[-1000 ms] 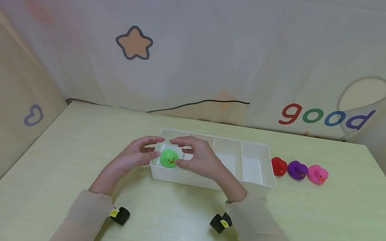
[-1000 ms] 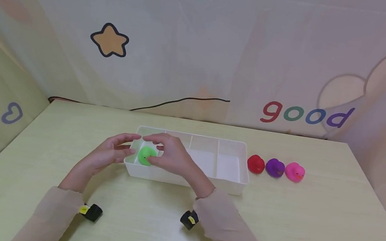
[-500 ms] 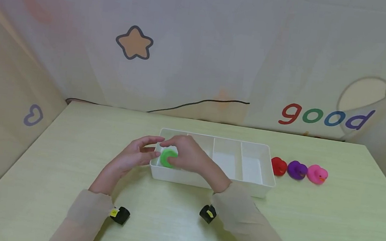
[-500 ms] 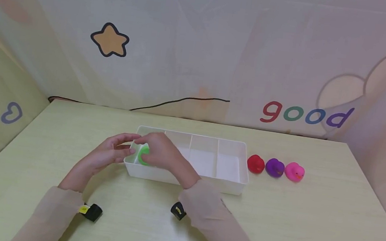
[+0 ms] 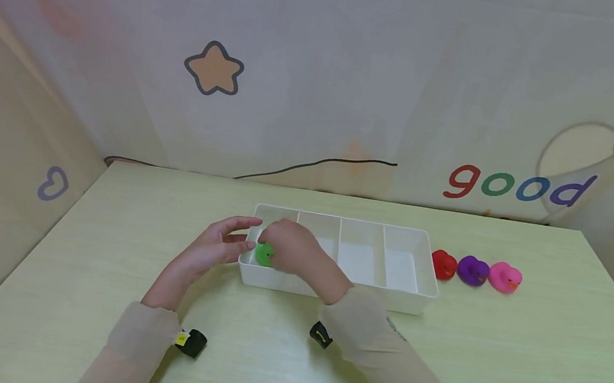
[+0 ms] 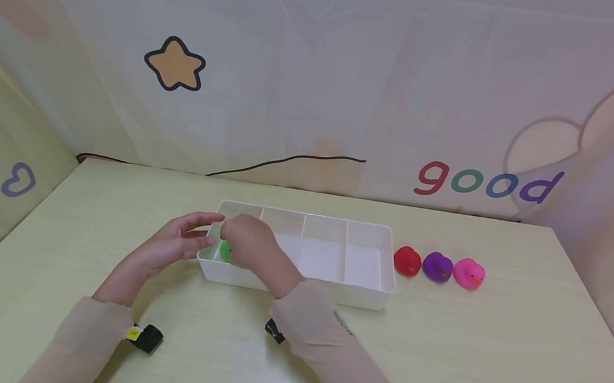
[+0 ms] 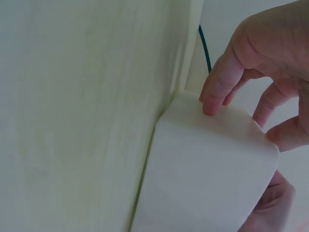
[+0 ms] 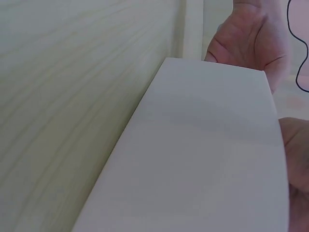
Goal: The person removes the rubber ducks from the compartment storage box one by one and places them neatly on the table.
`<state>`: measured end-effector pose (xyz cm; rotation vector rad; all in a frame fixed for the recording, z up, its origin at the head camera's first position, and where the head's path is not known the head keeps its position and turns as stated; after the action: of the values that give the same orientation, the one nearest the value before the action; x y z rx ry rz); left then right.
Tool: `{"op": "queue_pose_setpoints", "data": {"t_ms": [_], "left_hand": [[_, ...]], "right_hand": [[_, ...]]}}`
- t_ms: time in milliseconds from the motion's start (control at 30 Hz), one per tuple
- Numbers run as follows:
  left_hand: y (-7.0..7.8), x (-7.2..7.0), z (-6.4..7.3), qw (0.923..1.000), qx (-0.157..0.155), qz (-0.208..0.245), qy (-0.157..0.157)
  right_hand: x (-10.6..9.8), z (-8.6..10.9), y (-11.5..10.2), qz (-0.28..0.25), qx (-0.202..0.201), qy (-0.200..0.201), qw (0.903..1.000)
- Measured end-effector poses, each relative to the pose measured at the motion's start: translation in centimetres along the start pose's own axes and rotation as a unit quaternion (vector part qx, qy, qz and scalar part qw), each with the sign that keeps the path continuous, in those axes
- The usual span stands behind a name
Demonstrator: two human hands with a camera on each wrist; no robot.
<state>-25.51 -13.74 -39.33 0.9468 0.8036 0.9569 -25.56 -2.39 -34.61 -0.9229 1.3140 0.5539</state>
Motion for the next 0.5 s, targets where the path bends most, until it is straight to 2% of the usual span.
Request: {"op": "queue_pose_setpoints", "data": {"t_ms": [200,500], "left_hand": [[0.05,0.13,0.06,0.9999,0.008,0.002,-0.007],[0.06,0.09,0.11,0.9999,0.013,0.001,-0.005]], "right_hand": [[0.08,-0.18,-0.16,0.04,0.011,-0.015,0.999],[0.31,-0.38,0.03,0.052,-0.005,-0.02,0.9984]]}}
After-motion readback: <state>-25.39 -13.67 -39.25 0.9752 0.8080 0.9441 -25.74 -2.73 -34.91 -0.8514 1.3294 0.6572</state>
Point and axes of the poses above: each hand's wrist, its own z-axis away from the middle knuckle, its own x-axis out of the palm, y = z × x, the point moved 6 cm from there along -z, towards the middle knuckle, and after that the axes turned 14 degrees about -x, right-handed, at the moved point
